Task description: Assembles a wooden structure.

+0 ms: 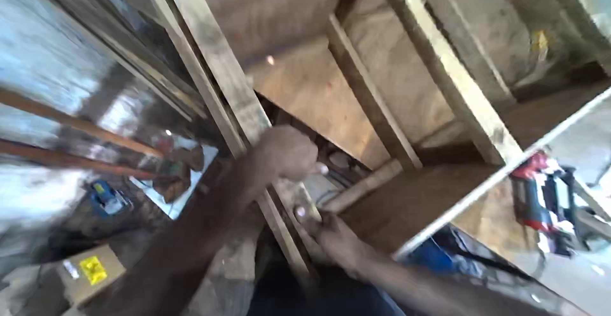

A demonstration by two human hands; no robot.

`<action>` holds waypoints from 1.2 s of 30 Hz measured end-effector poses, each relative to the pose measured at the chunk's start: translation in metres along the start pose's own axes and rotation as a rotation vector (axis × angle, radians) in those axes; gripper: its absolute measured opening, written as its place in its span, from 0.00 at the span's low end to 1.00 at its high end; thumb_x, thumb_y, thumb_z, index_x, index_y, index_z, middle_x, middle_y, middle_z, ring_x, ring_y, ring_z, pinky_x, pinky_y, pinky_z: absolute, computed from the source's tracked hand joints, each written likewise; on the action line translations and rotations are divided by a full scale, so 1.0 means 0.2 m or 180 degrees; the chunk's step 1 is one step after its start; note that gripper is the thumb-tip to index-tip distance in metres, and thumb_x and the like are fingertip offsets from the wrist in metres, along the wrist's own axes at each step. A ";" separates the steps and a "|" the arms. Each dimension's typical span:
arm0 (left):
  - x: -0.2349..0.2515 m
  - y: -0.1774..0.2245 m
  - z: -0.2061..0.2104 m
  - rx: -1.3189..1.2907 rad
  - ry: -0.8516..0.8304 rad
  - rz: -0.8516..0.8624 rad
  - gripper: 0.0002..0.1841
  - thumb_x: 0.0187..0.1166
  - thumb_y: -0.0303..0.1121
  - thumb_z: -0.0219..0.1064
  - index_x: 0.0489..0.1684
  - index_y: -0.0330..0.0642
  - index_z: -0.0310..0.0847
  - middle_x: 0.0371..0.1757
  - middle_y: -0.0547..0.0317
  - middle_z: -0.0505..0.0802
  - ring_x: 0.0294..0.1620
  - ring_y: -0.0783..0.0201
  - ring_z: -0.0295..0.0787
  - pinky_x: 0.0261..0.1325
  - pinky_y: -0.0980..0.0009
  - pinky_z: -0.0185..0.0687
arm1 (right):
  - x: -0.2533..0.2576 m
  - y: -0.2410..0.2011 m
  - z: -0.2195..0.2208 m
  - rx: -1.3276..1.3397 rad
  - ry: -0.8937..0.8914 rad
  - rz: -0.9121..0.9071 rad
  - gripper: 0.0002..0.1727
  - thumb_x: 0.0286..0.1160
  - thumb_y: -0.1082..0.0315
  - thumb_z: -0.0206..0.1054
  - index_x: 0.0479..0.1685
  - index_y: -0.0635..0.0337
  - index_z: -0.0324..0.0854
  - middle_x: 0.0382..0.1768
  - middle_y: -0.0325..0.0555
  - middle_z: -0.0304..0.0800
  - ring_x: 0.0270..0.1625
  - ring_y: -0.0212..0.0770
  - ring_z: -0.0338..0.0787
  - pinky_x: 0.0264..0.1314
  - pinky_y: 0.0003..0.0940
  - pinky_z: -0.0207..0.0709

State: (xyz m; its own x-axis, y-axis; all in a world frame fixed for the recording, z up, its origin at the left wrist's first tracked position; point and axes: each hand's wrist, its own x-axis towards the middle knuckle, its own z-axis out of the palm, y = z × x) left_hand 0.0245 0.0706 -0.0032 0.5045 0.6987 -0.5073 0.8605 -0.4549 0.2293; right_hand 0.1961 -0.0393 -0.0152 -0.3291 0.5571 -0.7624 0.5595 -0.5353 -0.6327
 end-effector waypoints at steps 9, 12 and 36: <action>-0.07 0.01 0.03 -0.0212 -0.0019 0.0585 0.41 0.86 0.68 0.43 0.37 0.37 0.88 0.38 0.43 0.92 0.50 0.42 0.91 0.62 0.38 0.79 | -0.03 0.03 0.00 -0.0315 0.0007 0.0013 0.37 0.75 0.30 0.63 0.67 0.52 0.82 0.49 0.45 0.93 0.52 0.40 0.92 0.61 0.49 0.85; -0.14 0.12 0.08 -0.0404 -0.0272 0.0807 0.40 0.87 0.67 0.44 0.46 0.34 0.87 0.48 0.39 0.93 0.60 0.39 0.88 0.80 0.35 0.64 | -0.07 0.01 -0.01 -0.0248 0.0098 -0.0068 0.30 0.79 0.39 0.66 0.68 0.52 0.81 0.52 0.44 0.92 0.56 0.38 0.90 0.64 0.46 0.83; -0.21 0.21 0.19 0.0563 0.0737 0.0477 0.49 0.78 0.77 0.22 0.14 0.45 0.76 0.17 0.52 0.83 0.29 0.47 0.87 0.41 0.42 0.78 | -0.08 0.13 0.01 0.0342 0.0045 -0.1089 0.20 0.96 0.55 0.45 0.66 0.53 0.79 0.52 0.37 0.88 0.55 0.27 0.87 0.61 0.31 0.83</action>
State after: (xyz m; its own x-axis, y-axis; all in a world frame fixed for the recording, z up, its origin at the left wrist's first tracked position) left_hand 0.0363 0.0014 -0.0050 0.6448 0.7144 -0.2717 0.7600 -0.6370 0.1289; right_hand 0.2147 -0.0626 -0.0190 -0.4726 0.7239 -0.5026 0.3355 -0.3796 -0.8622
